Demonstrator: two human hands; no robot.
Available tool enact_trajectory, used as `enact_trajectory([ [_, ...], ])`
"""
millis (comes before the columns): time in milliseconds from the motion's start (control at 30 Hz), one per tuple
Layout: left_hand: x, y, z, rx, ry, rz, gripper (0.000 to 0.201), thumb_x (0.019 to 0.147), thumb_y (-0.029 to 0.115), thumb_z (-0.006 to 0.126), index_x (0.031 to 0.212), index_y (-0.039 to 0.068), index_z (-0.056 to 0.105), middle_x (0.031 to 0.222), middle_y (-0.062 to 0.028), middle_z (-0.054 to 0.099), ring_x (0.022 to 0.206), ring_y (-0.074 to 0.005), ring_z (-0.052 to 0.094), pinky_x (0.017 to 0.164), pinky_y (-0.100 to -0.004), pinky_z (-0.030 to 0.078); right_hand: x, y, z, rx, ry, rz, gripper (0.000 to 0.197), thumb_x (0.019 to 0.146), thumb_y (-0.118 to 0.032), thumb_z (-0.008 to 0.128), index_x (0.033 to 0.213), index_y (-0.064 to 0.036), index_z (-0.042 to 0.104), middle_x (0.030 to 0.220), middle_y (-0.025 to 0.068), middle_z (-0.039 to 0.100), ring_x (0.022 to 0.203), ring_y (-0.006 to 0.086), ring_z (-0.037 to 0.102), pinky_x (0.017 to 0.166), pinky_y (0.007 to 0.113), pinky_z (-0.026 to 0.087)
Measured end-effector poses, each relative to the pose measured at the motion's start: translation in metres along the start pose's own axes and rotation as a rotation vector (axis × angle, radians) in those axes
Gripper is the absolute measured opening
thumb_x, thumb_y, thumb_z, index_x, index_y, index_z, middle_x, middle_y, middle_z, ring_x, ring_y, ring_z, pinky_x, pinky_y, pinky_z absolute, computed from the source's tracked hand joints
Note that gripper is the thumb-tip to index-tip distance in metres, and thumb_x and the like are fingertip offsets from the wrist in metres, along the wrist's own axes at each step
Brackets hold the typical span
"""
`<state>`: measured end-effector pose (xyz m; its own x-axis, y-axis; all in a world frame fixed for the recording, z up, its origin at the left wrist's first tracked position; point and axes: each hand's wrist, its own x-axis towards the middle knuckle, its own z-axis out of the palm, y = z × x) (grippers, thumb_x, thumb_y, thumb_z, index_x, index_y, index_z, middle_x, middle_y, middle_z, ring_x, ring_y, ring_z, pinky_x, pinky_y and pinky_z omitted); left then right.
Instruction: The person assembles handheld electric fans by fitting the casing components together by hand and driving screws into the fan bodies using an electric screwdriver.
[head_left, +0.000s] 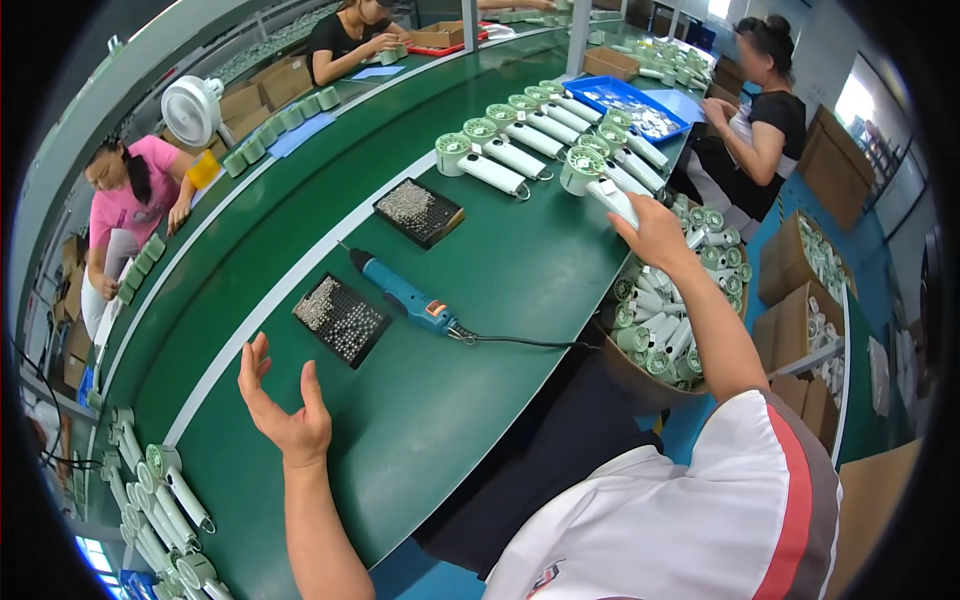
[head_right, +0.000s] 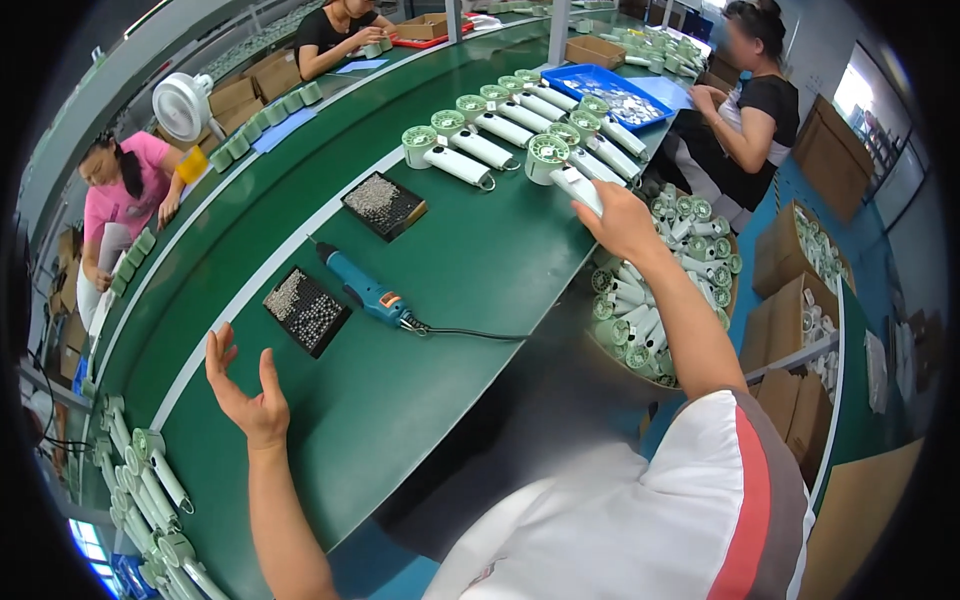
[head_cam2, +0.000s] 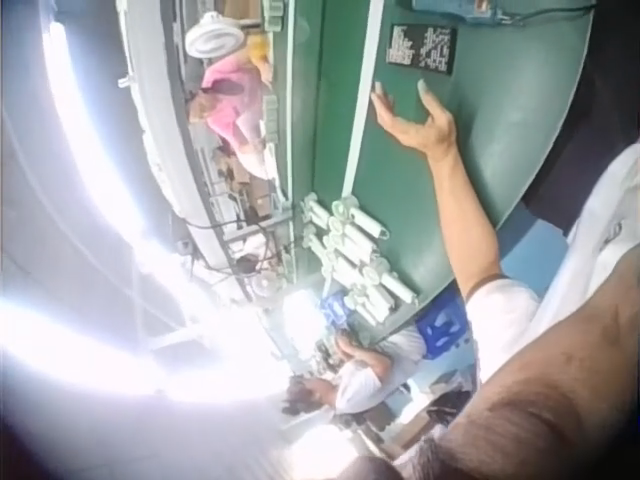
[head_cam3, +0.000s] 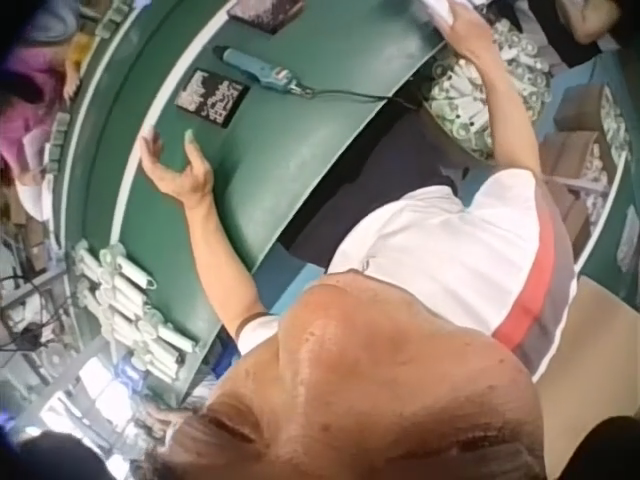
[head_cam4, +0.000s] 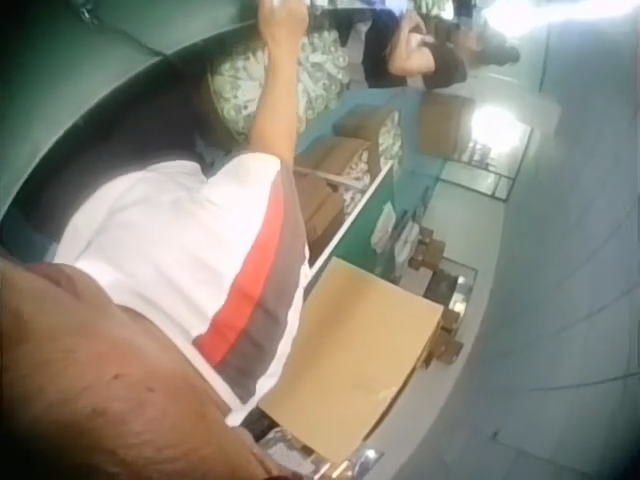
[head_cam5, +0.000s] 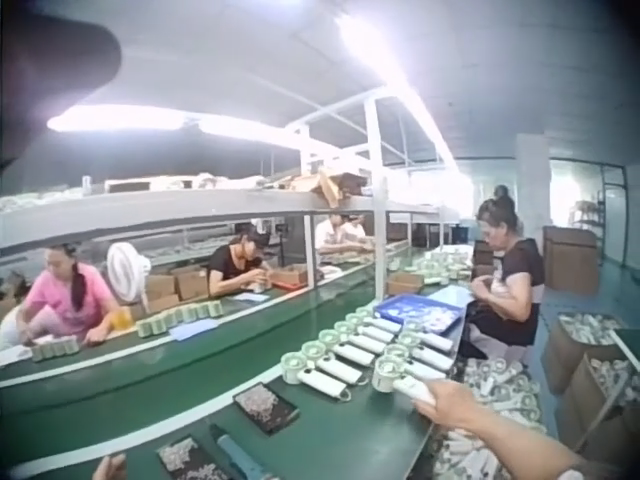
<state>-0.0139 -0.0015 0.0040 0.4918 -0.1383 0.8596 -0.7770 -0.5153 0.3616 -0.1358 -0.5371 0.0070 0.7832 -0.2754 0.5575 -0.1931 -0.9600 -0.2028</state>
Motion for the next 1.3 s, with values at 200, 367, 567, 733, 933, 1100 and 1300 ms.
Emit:
enact_trajectory([
  [200, -0.004, -0.003, 0.004, 0.022, 0.019, -0.069, 0.067, 0.084, 0.003, 0.079, 0.144, -0.002, 0.050, 0.134, -0.0175, 0.064, 0.120, -0.0301, 0.063, 0.097, -0.0396, 0.050, 0.010, 0.025, 0.030, -0.109, 0.018, -0.100, 0.043, 0.091, -0.035, 0.075, 0.109, 0.0030, 0.070, 0.099, 0.0222, 0.063, 0.093, 0.0422, 0.063, 0.083, 0.048, 0.052],
  [367, 0.005, -0.003, 0.003, 0.032, -0.069, -0.040, 0.049, 0.080, 0.009, 0.085, 0.124, 0.001, 0.064, 0.120, -0.0168, 0.069, 0.110, -0.0353, 0.066, 0.094, -0.0416, 0.053, 0.019, 0.026, 0.034, -0.171, 0.003, -0.102, 0.049, 0.096, -0.037, 0.071, 0.121, 0.0062, 0.067, 0.102, 0.0266, 0.064, 0.093, 0.0438, 0.064, 0.084, 0.050, 0.052],
  [567, -0.001, -0.007, 0.014, 0.012, -0.279, 0.131, 0.059, 0.084, 0.036, 0.081, 0.125, -0.002, 0.064, 0.128, -0.0218, 0.066, 0.122, -0.0401, 0.062, 0.105, -0.0482, 0.049, 0.032, 0.020, 0.032, -0.445, -0.220, -0.039, 0.059, 0.098, -0.041, 0.067, 0.126, 0.0108, 0.063, 0.120, 0.0316, 0.065, 0.107, 0.0465, 0.064, 0.094, 0.050, 0.053],
  [733, -0.017, -0.013, 0.023, 0.161, -0.608, -0.042, 0.073, 0.096, 0.051, 0.066, 0.143, -0.003, 0.054, 0.154, -0.0214, 0.049, 0.149, -0.0361, 0.038, 0.124, -0.0508, 0.030, 0.058, -0.067, 0.027, -0.293, 0.027, -0.404, 0.041, 0.100, -0.025, 0.067, 0.126, 0.0065, 0.065, 0.114, 0.0254, 0.067, 0.102, 0.0429, 0.066, 0.086, 0.049, 0.053],
  [933, -0.023, -0.014, 0.012, 0.140, -0.587, -0.066, 0.081, 0.098, 0.057, 0.059, 0.149, -0.005, 0.047, 0.156, -0.0237, 0.045, 0.150, -0.0362, 0.037, 0.124, -0.0499, 0.029, 0.098, -0.242, 0.044, 0.449, 0.178, -0.874, 0.016, 0.096, 0.000, 0.068, 0.111, 0.0052, 0.069, 0.099, 0.0200, 0.068, 0.087, 0.0359, 0.066, 0.077, 0.038, 0.053],
  [1100, 0.015, -0.015, -0.047, 0.227, -0.218, -0.049, 0.058, 0.084, 0.034, 0.079, 0.124, -0.004, 0.061, 0.123, -0.0215, 0.066, 0.118, -0.0402, 0.061, 0.103, -0.0499, 0.048, 0.116, -0.287, 0.078, 0.662, 0.142, -0.985, 0.015, 0.095, 0.006, 0.065, 0.108, 0.0052, 0.071, 0.089, 0.0184, 0.068, 0.076, 0.0322, 0.065, 0.070, 0.036, 0.052],
  [1300, 0.020, 0.002, -0.228, 0.968, 0.020, -0.495, 0.026, 0.086, 0.017, 0.071, 0.102, -0.004, 0.071, 0.099, -0.0230, 0.069, 0.098, -0.0407, 0.066, 0.088, -0.0480, 0.054, 0.110, -0.204, 0.130, 0.790, 0.188, -0.942, 0.018, 0.100, 0.005, 0.060, 0.114, 0.0077, 0.071, 0.093, 0.0111, 0.071, 0.073, 0.0145, 0.061, 0.064, 0.027, 0.046],
])
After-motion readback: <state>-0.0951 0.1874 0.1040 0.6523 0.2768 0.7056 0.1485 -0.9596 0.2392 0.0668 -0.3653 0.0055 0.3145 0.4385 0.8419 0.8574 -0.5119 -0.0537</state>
